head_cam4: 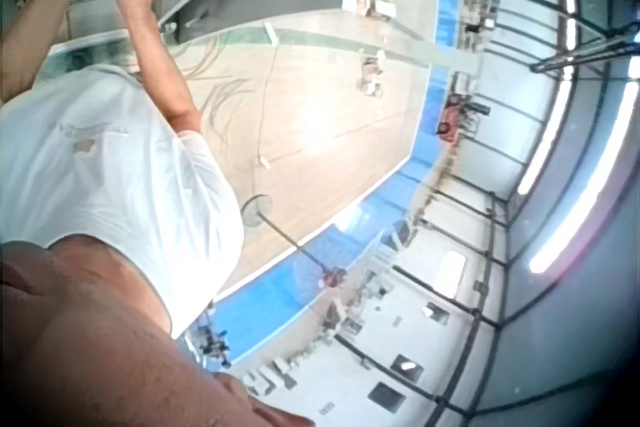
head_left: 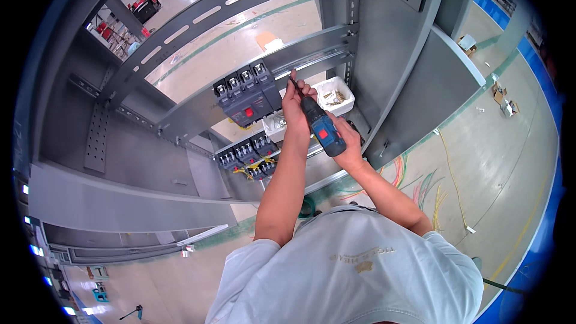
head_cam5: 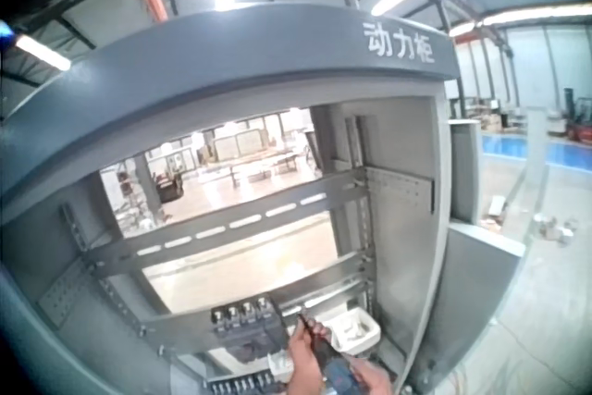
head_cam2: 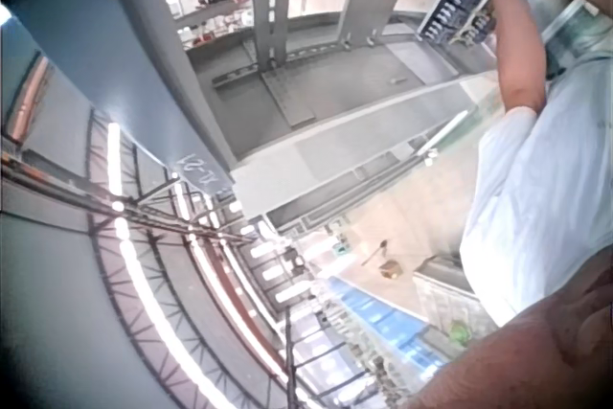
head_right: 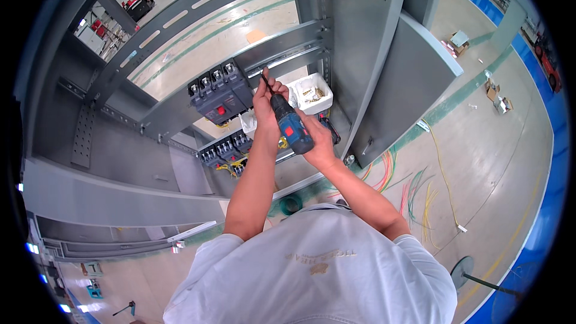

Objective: The person uses a cordless drill to fasten screws into a metal electrical cabinet, repeatedly retrieving screws from a white parts tray and securing components inside the cabinet. A coworker is visible in the background handling colored cables.

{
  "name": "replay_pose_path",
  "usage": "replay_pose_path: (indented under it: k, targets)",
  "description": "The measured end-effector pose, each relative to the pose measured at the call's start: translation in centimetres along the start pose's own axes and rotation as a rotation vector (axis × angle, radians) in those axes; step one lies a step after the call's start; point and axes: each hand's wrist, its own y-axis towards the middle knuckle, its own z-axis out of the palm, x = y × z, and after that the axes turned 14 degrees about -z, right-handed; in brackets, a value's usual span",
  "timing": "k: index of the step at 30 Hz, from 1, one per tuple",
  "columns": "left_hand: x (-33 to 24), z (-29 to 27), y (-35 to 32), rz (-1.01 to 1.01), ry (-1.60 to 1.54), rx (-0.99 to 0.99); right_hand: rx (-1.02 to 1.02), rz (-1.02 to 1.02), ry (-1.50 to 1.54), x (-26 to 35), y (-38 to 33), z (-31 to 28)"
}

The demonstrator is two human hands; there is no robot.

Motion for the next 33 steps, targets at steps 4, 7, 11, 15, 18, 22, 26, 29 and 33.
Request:
replay_pose_path:
  k: [4,7,11,15,18,22,26,29,33]
  targets:
    - [-0.1,-0.2,0.7,-0.023,-0.026,0.013,0.002,0.004,-0.040,-0.1,0.2,0.3]
    - [-0.3,0.0,0.7,-0.028,-0.039,0.020,-0.006,-0.011,-0.050,-0.5,0.2,0.8]
    - [-0.4,-0.1,0.8,-0.025,-0.037,0.018,0.017,0.016,-0.047,-0.4,0.3,0.9]
    - [-0.4,-0.1,0.9,-0.017,-0.038,0.019,0.010,0.000,-0.049,-0.8,0.4,1.3]
    - [-0.4,-0.1,0.7,-0.019,-0.033,0.020,0.012,0.018,-0.048,-0.6,0.5,1.4]
    - [-0.4,-0.2,0.7,-0.023,-0.032,0.026,0.001,0.019,-0.057,-0.3,0.6,1.6]
    - [-0.4,-0.1,0.7,-0.040,-0.044,0.028,-0.008,0.010,-0.068,-0.3,0.6,1.7]
    - [-0.5,-0.3,0.7,-0.035,-0.041,0.055,0.001,0.023,-0.053,-0.4,0.5,1.9]
    - [-0.1,0.2,0.4,-0.013,-0.049,0.072,0.047,0.067,-0.027,0.4,1.0,1.7]
